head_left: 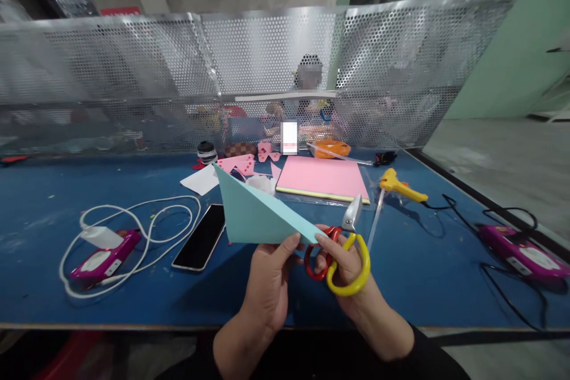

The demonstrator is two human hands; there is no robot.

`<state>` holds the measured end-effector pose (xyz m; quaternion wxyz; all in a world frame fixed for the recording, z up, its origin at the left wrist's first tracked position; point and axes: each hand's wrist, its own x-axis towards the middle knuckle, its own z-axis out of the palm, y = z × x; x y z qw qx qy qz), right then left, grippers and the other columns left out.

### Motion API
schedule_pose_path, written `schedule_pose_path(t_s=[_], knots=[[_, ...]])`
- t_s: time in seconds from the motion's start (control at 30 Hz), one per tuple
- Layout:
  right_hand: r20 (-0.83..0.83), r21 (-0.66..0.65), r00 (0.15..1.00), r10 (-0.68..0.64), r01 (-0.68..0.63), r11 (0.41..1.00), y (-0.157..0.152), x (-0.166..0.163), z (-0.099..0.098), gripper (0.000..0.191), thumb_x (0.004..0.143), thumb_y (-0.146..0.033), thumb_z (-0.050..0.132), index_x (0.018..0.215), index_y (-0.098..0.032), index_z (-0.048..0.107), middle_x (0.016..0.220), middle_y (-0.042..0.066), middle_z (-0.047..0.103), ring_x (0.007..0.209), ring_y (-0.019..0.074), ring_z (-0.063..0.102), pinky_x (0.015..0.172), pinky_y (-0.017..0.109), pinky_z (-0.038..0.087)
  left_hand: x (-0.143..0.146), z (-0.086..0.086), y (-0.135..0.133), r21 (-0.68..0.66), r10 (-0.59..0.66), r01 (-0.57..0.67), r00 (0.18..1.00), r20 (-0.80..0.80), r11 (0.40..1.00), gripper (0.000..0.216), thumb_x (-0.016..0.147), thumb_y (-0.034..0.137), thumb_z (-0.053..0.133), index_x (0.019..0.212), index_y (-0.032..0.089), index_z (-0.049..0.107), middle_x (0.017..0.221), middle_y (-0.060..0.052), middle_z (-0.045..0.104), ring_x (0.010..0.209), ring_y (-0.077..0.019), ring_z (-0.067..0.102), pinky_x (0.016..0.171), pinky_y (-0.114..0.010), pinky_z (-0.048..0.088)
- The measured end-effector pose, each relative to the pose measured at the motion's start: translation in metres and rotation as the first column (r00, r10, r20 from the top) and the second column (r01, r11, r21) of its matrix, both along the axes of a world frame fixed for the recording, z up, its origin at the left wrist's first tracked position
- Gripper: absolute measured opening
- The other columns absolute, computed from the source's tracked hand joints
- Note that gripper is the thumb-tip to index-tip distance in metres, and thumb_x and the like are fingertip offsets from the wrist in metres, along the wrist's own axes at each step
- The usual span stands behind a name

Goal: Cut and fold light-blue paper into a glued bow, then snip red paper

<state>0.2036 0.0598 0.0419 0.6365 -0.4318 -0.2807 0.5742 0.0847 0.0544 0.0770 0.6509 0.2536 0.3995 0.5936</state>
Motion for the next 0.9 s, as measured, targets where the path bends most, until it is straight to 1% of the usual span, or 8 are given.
schedule_pose_path(t_s=[0.1,0.23,0.37,0.47,0.57,0.7,0.83,0.9], knots=[[0.049,0.033,0.998,-0.025,0.023,0.999,0.005,0.010,0.006,0.055,0.068,-0.053,0.080,0.101,-0.015,0.059,0.063,-0.003,0.067,0.032,0.0075,0.050,0.032,0.020,0.046,-0.003,0.009,0.011,0.037,-0.028,0.030,0.998,-0.059,0.999,0.027,0.061,0.025,0.088,0.082,0.013,0.076,0.077,-0.004,0.071,0.066,-0.0127,0.062,0.055,-0.021,0.047],[0.151,0.124,0.988,0.015,-0.034,0.992,0.010,0.033,0.020,0.057,0.080,-0.055,0.071,0.119,-0.017,0.054,0.049,-0.010,0.056,0.031,0.0088,0.047,0.037,0.022,0.047,-0.013,0.025,0.038,0.094,-0.001,0.013,0.992,-0.123,0.995,0.025,0.061,0.026,0.088,0.079,0.015,0.075,0.075,-0.001,0.071,0.068,-0.0135,0.064,0.055,-0.021,0.048],[0.306,0.199,0.939,0.158,-0.226,0.954,0.014,0.050,0.028,0.062,0.080,-0.054,0.073,0.128,-0.019,0.056,0.055,-0.007,0.059,0.039,0.0089,0.051,0.063,0.032,0.057,-0.018,0.035,0.063,0.134,0.054,-0.033,0.986,-0.160,0.990,0.027,0.059,0.028,0.088,0.079,0.014,0.076,0.073,-0.002,0.071,0.067,-0.0148,0.065,0.055,-0.023,0.049],[0.387,0.242,0.876,0.287,-0.397,0.886,0.019,0.052,0.022,0.074,0.075,-0.064,0.072,0.134,-0.022,0.054,0.063,-0.003,0.059,0.051,0.0119,0.054,0.063,0.031,0.053,-0.018,0.033,0.074,0.156,0.118,-0.091,0.978,-0.173,0.983,0.026,0.060,0.029,0.088,0.078,0.014,0.076,0.072,-0.002,0.072,0.066,-0.0147,0.065,0.056,-0.023,0.049],[0.398,0.189,0.786,0.472,-0.575,0.796,0.023,0.052,0.003,0.088,0.070,-0.076,0.067,0.140,-0.025,0.049,0.076,0.002,0.064,0.062,0.0162,0.059,0.065,0.032,0.051,-0.020,0.027,0.080,0.158,0.175,-0.146,0.967,-0.185,0.977,0.024,0.062,0.029,0.087,0.077,0.014,0.075,0.071,-0.002,0.073,0.066,-0.0147,0.066,0.057,-0.023,0.049],[0.289,0.114,0.647,0.706,-0.755,0.645,0.025,0.059,-0.022,0.102,0.059,-0.089,0.060,0.138,-0.025,0.050,0.071,0.002,0.063,0.056,0.0157,0.058,0.053,0.027,0.045,-0.026,0.019,0.086,0.134,0.215,-0.190,0.954,-0.211,0.973,0.025,0.062,0.031,0.086,0.076,0.013,0.075,0.069,-0.003,0.073,0.064,-0.0142,0.065,0.058,-0.024,0.048],[0.284,-0.010,0.640,0.714,-0.743,0.669,0.021,0.067,-0.023,0.102,0.059,-0.093,0.053,0.136,-0.027,0.056,0.083,0.007,0.066,0.062,0.0166,0.056,0.056,0.028,0.044,-0.032,0.017,0.090,0.109,0.240,-0.220,0.945,-0.221,0.969,0.026,0.064,0.033,0.086,0.078,0.015,0.075,0.074,-0.003,0.074,0.068,-0.0154,0.067,0.060,-0.024,0.047],[0.304,-0.053,0.611,0.731,-0.755,0.653,0.021,0.068,-0.020,0.103,0.054,-0.095,0.053,0.132,-0.028,0.060,0.079,0.007,0.065,0.058,0.0164,0.053,0.053,0.029,0.042,-0.033,0.017,0.090,0.100,0.233,-0.215,0.947,-0.219,0.971,0.026,0.065,0.034,0.085,0.079,0.015,0.075,0.077,-0.004,0.075,0.071,-0.0162,0.067,0.061,-0.025,0.047]])
